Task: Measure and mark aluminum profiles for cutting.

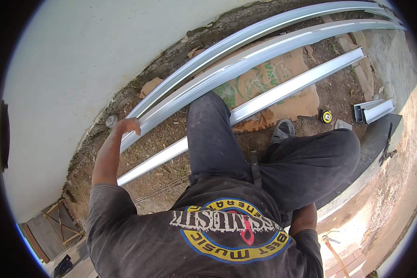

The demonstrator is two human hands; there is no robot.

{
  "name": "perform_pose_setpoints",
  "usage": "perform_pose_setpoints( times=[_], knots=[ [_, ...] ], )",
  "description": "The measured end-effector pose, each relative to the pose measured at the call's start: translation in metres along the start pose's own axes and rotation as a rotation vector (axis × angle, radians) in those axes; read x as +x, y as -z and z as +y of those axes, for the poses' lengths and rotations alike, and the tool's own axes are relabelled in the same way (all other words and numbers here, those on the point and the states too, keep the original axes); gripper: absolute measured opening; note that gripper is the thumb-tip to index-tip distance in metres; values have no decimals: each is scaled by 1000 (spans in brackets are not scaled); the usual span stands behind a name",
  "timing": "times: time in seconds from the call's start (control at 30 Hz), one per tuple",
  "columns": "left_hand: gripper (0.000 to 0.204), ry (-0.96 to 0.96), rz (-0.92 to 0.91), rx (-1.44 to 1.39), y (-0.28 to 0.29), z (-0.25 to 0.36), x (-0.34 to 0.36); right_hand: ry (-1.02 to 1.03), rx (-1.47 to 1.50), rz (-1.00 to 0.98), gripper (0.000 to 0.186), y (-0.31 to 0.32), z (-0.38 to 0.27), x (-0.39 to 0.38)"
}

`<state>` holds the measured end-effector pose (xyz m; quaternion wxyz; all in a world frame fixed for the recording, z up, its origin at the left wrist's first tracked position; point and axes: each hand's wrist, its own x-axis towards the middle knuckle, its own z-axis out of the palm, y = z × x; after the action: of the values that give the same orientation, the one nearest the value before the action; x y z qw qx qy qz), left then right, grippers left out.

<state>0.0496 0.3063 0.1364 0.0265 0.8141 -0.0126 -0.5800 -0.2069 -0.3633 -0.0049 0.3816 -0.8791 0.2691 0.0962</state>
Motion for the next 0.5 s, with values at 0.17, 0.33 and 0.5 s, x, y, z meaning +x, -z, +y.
perform_pose_setpoints(
  times=[0.17,0.33,0.5],
  knots=[
    [80,39,173,50,-14,-57,-1,-177,-69,411,46,165,49,-28],
    [63,24,195,-32,-16,0,-22,-291,-82,571,47,208,65,-68],
    [57,-158,261,-73,-9,72,-54,-344,-74,599,48,197,59,-63]
  ],
)
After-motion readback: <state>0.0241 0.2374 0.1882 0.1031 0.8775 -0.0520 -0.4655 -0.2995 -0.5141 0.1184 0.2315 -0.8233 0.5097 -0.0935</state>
